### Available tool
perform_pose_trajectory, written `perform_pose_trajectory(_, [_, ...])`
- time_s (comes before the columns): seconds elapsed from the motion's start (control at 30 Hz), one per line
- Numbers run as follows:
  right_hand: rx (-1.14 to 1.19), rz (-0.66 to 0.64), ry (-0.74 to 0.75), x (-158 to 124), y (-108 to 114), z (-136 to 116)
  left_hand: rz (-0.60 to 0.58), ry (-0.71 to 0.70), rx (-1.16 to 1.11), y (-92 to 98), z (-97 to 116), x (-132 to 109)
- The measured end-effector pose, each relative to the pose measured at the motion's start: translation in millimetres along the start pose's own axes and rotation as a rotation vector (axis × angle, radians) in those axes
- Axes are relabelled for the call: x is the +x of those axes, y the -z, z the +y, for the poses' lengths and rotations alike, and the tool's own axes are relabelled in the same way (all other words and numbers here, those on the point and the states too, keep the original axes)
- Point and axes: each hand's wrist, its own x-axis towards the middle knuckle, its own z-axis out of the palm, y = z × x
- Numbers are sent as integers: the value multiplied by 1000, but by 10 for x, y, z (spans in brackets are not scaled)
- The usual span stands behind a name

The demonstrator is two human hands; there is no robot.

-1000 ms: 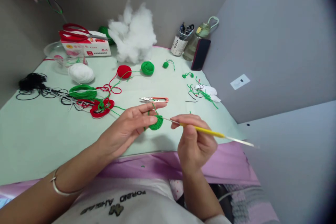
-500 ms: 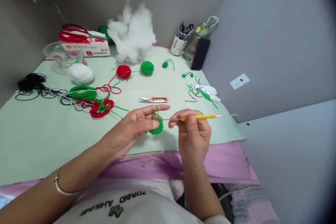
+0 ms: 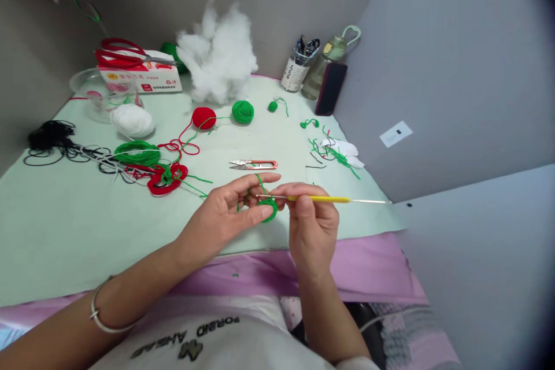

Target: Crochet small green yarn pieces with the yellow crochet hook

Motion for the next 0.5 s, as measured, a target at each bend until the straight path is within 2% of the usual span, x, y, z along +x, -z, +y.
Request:
perform_pose_trajectory(0.13, [99, 37, -64, 68, 19, -18, -110, -10, -15, 75, 22, 1])
perform_pose_trajectory(0.23, [205, 7, -145, 96, 26, -33, -156, -8, -1, 117, 54, 16])
perform_pose_trajectory(0.33, [262, -26, -184, 94, 32, -41, -122, -3, 82, 118, 102, 18])
perform_pose_trajectory(0.5, [247, -49, -168, 83, 45, -56, -58, -39, 239, 69, 170, 0])
